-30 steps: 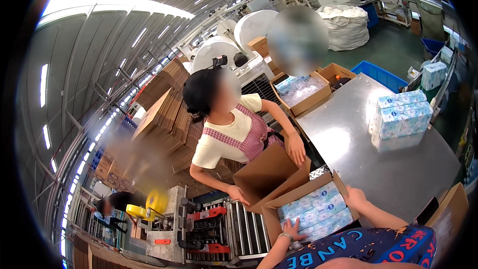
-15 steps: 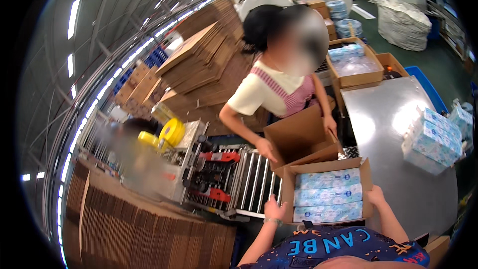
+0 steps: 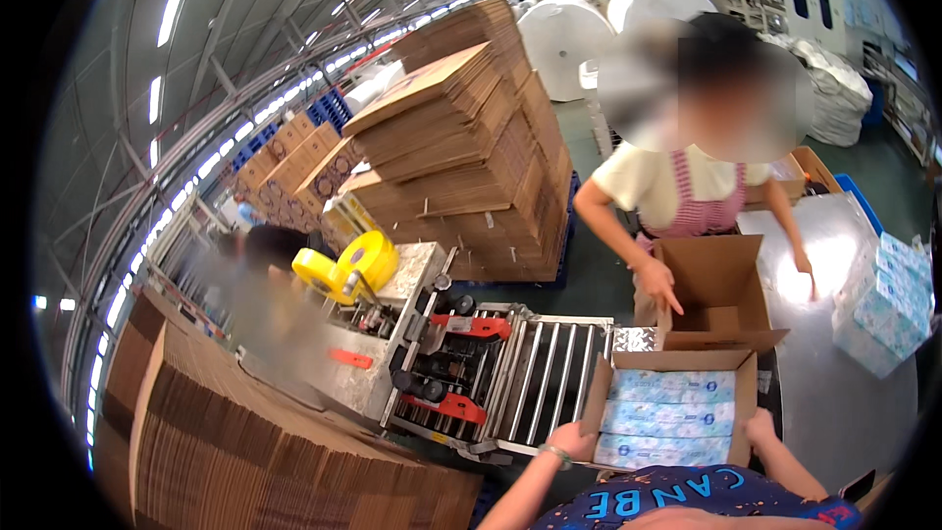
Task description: The person places tissue boxes into larger cardboard shipping cartons, folds the carton flaps, and passes them into a taping machine by hand.
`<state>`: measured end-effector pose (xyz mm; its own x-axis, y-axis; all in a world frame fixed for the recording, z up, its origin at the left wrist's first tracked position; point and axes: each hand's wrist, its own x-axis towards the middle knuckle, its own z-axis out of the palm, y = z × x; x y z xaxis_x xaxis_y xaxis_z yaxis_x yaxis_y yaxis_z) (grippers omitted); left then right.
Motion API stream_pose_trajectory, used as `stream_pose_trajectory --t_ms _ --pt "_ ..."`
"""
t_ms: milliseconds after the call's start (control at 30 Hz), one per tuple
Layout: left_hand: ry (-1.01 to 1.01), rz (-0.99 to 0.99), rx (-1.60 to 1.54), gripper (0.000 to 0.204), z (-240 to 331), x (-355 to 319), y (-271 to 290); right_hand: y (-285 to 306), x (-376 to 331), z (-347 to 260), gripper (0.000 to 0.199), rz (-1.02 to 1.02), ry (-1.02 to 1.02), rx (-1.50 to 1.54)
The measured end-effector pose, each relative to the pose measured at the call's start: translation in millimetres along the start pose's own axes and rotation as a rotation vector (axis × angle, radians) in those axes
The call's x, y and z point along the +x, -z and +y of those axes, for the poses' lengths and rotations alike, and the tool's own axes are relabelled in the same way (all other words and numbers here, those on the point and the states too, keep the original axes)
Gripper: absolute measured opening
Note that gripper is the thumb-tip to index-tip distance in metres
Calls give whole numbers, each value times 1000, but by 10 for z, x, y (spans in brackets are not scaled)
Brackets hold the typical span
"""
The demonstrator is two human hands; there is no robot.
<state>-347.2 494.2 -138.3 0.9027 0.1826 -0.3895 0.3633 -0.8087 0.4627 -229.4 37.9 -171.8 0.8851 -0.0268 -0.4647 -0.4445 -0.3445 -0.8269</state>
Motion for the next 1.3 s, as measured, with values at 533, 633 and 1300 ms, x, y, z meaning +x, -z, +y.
stream_pose_trajectory --t_ms 533,633,1300 --pt "-552 -563 170 125 -1535 381 12 -2420 -67 -552 92 -360 817 -1187" --pt "-400 -759 163 117 -1053 381 396 -2528 -51 -856 93 -500 700 -1266" --pt "-302 569 377 45 285 664 294 -1847 22 -229 125 -250 571 -672"
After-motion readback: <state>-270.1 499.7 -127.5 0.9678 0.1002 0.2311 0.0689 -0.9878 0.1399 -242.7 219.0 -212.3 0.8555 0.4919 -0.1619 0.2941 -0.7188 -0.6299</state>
